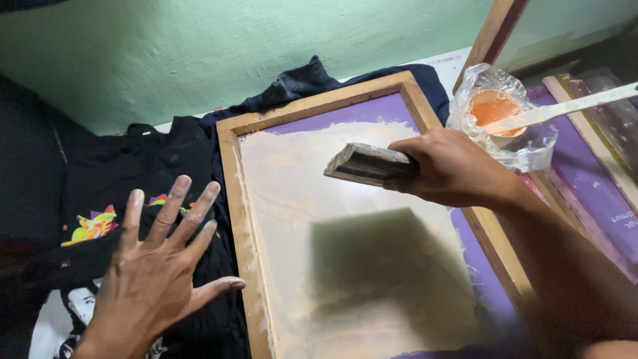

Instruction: The person uses a squeegee to spread white ink across a screen printing frame. They then use a spatula to scoop orange ink from a container and apply it to the screen, followed by more spreading with the squeegee.

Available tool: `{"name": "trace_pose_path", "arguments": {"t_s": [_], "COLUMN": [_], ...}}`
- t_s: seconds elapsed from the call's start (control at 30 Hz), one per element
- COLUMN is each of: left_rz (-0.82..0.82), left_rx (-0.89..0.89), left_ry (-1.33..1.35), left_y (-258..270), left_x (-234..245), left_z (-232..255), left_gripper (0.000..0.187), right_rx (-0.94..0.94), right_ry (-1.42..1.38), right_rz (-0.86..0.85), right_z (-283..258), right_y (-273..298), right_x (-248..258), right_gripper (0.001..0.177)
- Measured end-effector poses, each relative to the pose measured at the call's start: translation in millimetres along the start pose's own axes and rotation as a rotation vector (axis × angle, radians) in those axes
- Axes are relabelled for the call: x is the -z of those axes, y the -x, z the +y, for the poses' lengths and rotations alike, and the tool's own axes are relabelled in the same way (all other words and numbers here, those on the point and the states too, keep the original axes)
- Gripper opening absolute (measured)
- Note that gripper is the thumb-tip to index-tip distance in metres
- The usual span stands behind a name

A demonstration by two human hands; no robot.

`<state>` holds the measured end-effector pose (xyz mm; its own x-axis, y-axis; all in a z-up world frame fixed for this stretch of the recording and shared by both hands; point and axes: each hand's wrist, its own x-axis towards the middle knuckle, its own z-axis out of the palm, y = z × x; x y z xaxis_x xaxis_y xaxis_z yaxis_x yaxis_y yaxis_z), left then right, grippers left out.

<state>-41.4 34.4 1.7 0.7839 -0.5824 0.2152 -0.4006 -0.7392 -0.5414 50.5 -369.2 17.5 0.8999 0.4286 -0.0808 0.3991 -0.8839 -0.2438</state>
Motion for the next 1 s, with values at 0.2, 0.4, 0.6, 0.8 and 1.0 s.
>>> {"name": "trace_pose_path", "arguments": {"t_s": [0.2, 0.4, 0.6, 0.8, 1.0], "left_rz": [-0.018, -0.107, 0.015, -0.045, 0.12], "left_rx": [-0.06, -0.016, -0.059, -0.255, -0.246], "left_ry": [0.652, 0.707, 0.147, -0.05, 0.132], "left_y": [5.8, 29.4, 20.3, 32.9, 2.0], "left_x": [-42.1, -71.9, -19.1, -22.0, 20.7], "left_z": [24.6, 25.3, 46.3, 59.1, 30.0], "left_gripper": [0.103, 0.067, 0.116, 0.139, 0.098], "right_rx": [-0.008, 0.019, 0.054, 0.044, 0.057], "right_ry": [-0.007, -0.036, -0.095, -0.089, -0.021], "right_rz": [0.026, 0.037, 0.07, 0.024, 0.015], "right_z": [-2.1, 4.4, 0.3, -3.5, -4.6], "right_y": [-3.0, 0.9, -0.1, 1.0, -16.2], "right_x": [4.8, -0.3, 6.5, 6.2, -5.5], "right_gripper": [0.029, 0.031, 0.031, 0.025, 0.02]}}
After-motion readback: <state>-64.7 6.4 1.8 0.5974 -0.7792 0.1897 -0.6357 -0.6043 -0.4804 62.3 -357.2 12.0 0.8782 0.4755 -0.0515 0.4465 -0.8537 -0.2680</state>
